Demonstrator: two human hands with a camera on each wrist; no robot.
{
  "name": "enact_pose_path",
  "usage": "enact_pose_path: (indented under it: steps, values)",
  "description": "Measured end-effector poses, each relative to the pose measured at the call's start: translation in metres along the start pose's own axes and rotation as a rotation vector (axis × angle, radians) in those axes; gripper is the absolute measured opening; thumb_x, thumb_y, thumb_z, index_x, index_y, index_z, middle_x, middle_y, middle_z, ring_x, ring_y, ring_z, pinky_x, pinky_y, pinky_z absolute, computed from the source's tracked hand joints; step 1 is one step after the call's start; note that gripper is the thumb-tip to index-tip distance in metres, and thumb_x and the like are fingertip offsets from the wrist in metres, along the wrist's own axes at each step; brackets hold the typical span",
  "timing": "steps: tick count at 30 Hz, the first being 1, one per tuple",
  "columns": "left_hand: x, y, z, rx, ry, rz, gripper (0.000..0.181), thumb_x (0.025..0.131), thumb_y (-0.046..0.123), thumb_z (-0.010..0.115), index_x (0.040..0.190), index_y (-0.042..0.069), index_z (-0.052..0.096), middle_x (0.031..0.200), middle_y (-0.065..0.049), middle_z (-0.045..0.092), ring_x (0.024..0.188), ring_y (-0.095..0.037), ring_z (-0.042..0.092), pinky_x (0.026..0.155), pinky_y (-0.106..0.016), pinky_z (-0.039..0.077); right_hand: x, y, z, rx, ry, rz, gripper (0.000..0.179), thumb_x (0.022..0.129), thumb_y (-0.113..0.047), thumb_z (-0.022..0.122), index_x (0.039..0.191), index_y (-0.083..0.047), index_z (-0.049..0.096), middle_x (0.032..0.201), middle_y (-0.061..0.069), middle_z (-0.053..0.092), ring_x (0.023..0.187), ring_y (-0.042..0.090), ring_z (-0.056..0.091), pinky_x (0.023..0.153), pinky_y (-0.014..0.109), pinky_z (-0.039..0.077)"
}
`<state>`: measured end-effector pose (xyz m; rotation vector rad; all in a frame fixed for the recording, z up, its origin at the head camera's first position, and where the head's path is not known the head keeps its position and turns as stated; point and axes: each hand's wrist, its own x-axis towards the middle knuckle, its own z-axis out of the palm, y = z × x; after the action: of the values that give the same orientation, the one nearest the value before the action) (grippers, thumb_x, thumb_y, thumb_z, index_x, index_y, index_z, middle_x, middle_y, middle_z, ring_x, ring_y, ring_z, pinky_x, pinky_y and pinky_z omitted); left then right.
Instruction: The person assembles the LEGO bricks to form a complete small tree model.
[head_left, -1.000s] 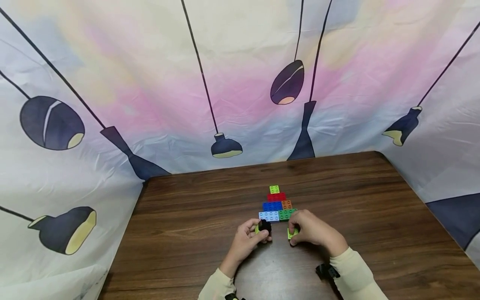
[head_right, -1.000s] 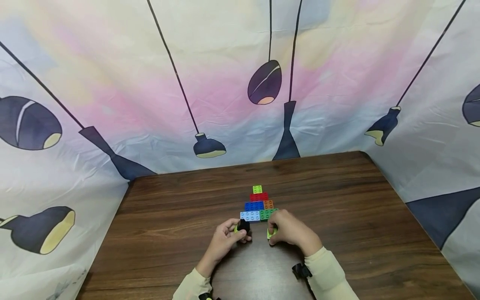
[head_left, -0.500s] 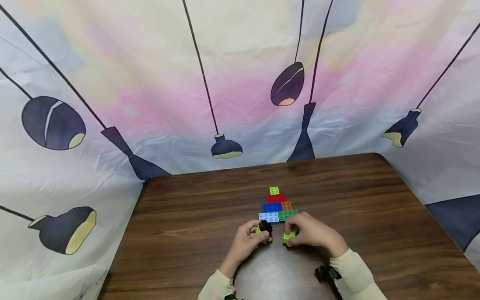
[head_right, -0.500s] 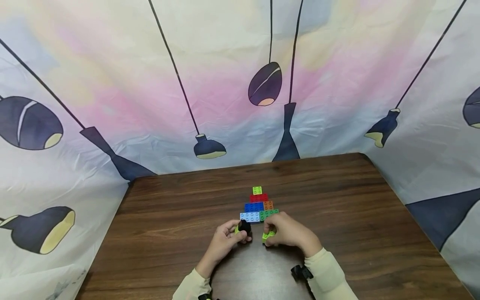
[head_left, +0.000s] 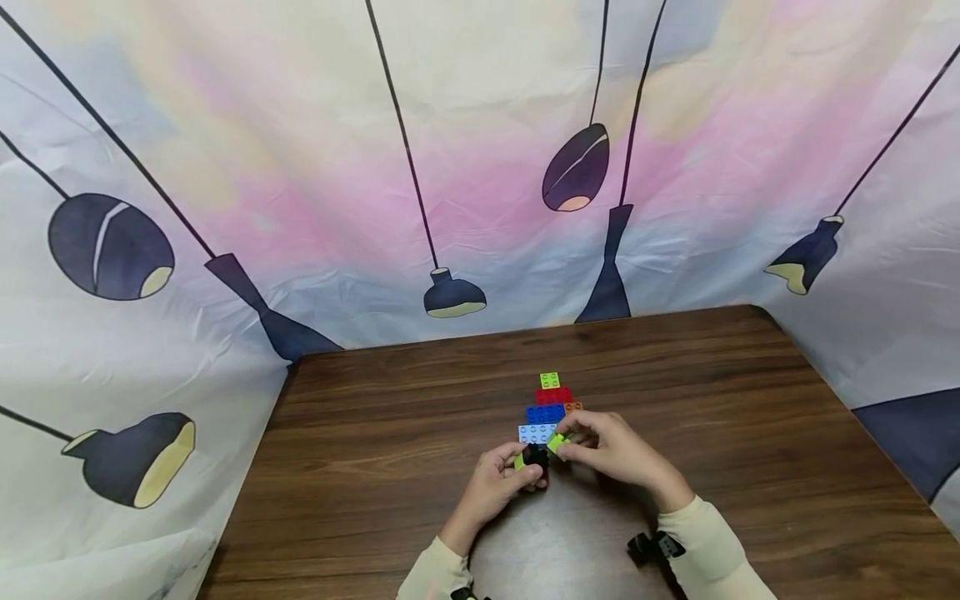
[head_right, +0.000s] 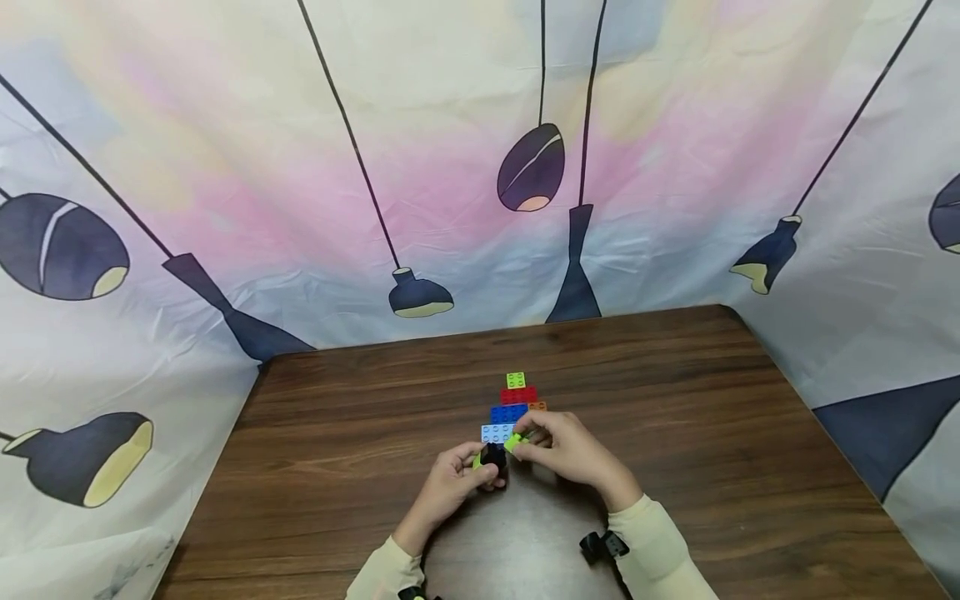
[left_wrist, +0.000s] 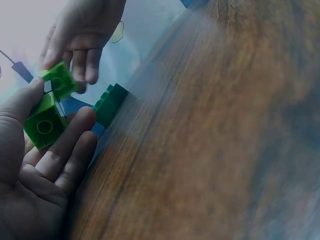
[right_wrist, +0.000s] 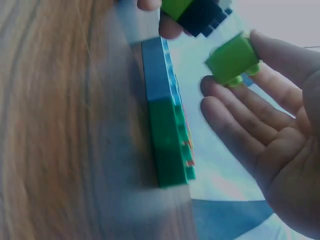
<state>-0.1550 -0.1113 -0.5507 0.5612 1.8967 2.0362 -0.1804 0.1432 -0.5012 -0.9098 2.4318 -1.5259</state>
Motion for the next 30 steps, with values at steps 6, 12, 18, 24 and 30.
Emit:
enact_pose_path:
  steps: [6, 12, 18, 24, 30]
  values:
    - [0.002, 0.0, 0.001, -0.005, -0.013, 0.007, 0.036, 0.104, 0.006, 0.068, 0.13, -0.017, 0.06, 0.114, -0.035, 0.07, 0.084, -0.01, 0.075, 0.076, -0.025, 0.061, 0.003, -0.003, 0.007, 0.027, 0.033, -0.017, 0.019, 0.099, -0.018, 0.078, 0.115, -0.011, 0.072, 0.108, 0.002, 0.075, 0.094, 0.014, 0.074, 0.082, 0.032, 0.062]
    - [0.003, -0.001, 0.002, 0.014, -0.011, -0.012, 0.034, 0.103, 0.006, 0.069, 0.128, -0.016, 0.061, 0.111, -0.038, 0.07, 0.082, -0.009, 0.075, 0.075, -0.024, 0.061, 0.003, -0.003, 0.012, 0.014, 0.019, -0.007, 0.017, 0.098, -0.019, 0.078, 0.113, -0.012, 0.072, 0.107, 0.001, 0.075, 0.093, 0.014, 0.073, 0.083, 0.032, 0.061]
    - [0.003, 0.001, 0.001, 0.035, -0.021, -0.019, 0.036, 0.104, 0.009, 0.069, 0.13, -0.015, 0.062, 0.112, -0.036, 0.07, 0.082, -0.011, 0.075, 0.074, -0.025, 0.062, 0.005, -0.002, 0.015, -0.005, 0.036, -0.037, 0.017, 0.098, -0.018, 0.078, 0.114, -0.014, 0.074, 0.107, 0.001, 0.076, 0.091, 0.013, 0.073, 0.081, 0.032, 0.061]
    - [0.003, 0.002, -0.003, 0.045, 0.0, -0.026, 0.035, 0.103, 0.008, 0.069, 0.129, -0.014, 0.062, 0.109, -0.034, 0.071, 0.078, -0.01, 0.075, 0.07, -0.023, 0.06, 0.01, -0.004, 0.018, -0.002, 0.028, -0.036, 0.017, 0.099, -0.018, 0.078, 0.116, -0.014, 0.075, 0.108, 0.0, 0.076, 0.092, 0.012, 0.072, 0.082, 0.032, 0.061]
    - [0.001, 0.001, -0.003, 0.037, -0.006, -0.05, 0.037, 0.104, 0.011, 0.069, 0.13, -0.014, 0.062, 0.11, -0.034, 0.071, 0.077, -0.009, 0.075, 0.07, -0.023, 0.06, 0.007, -0.004, 0.02, 0.016, 0.038, -0.019, 0.017, 0.097, -0.015, 0.079, 0.113, -0.012, 0.075, 0.104, 0.0, 0.076, 0.09, 0.011, 0.072, 0.079, 0.03, 0.061]
